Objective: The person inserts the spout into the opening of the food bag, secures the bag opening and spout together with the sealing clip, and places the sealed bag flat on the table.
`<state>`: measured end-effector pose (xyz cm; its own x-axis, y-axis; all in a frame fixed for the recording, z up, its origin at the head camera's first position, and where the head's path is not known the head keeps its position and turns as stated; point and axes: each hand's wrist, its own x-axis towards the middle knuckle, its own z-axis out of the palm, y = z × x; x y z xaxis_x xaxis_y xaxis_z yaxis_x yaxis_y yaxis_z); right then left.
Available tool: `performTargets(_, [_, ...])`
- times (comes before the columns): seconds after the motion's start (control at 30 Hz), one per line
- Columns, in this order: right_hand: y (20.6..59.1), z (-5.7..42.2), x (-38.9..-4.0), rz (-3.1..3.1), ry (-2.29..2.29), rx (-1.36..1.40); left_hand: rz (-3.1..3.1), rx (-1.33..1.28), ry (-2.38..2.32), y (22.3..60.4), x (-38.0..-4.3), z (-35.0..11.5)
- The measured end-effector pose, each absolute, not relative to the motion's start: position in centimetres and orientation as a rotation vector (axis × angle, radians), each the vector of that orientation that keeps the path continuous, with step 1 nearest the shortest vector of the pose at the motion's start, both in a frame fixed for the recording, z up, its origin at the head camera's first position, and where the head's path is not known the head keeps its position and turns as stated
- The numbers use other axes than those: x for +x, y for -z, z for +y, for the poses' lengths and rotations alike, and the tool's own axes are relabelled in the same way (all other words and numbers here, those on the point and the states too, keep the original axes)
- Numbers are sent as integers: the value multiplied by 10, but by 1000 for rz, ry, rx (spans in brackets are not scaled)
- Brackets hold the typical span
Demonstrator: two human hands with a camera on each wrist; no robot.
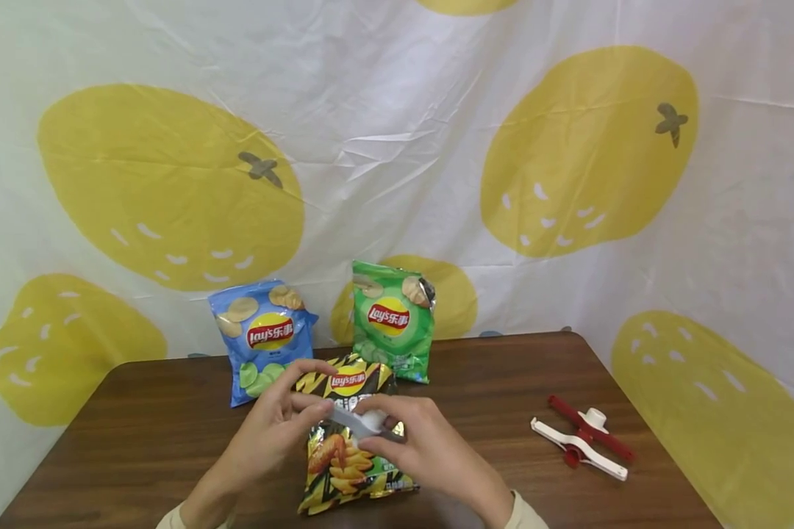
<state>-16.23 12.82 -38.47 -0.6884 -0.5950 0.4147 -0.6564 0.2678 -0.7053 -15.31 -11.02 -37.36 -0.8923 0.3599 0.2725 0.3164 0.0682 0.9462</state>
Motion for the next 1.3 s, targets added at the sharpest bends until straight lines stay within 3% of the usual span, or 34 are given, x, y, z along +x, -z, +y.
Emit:
performTargets(0.9, [377,144,-168,-2421,-1352,1232,2028,872,-2006,378,-158,-113])
performTargets(1.3, [380,148,-172,-2517,-1232,1296,2868,980,-1464,384,-158,-104])
